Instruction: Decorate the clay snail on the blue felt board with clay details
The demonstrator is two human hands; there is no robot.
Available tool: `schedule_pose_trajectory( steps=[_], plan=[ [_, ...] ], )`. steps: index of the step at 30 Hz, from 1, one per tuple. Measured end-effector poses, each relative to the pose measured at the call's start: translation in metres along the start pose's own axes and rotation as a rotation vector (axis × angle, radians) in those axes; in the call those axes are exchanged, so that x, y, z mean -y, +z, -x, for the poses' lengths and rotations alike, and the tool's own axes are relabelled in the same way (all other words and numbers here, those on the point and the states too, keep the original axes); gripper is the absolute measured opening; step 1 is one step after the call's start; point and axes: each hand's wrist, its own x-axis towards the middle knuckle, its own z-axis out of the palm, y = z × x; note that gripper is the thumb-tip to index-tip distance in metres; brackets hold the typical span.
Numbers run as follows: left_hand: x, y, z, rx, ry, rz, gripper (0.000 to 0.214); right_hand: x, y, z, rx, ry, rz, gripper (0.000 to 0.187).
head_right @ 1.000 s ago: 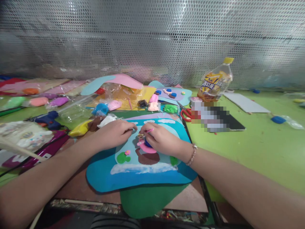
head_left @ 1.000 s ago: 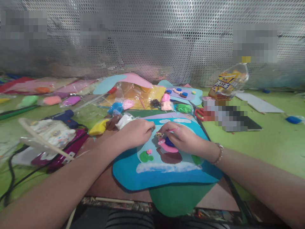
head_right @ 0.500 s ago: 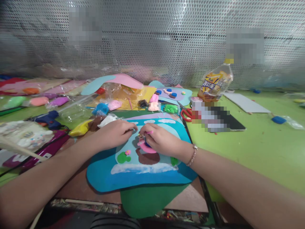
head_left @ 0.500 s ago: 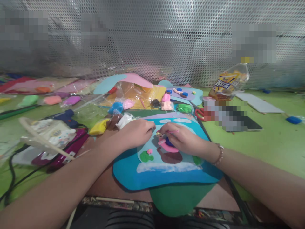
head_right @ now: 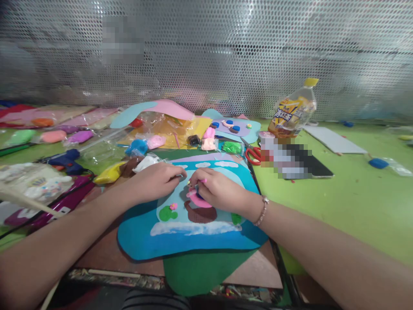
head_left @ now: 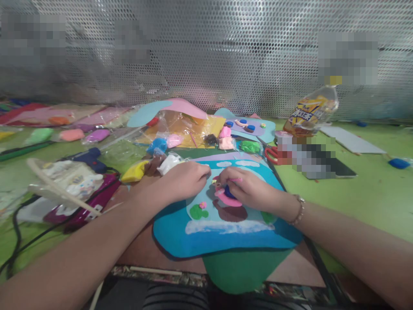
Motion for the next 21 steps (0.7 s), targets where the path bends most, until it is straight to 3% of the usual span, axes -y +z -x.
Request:
schedule_pose_trajectory(
  steps=[21],
  plan=[
    [0.0002, 0.0005, 0.0007, 0.004, 0.018, 0.002, 0.023, -0.0012, 0.0007, -0.0004, -0.047, 0.030, -0.022, 0.021]
  ],
)
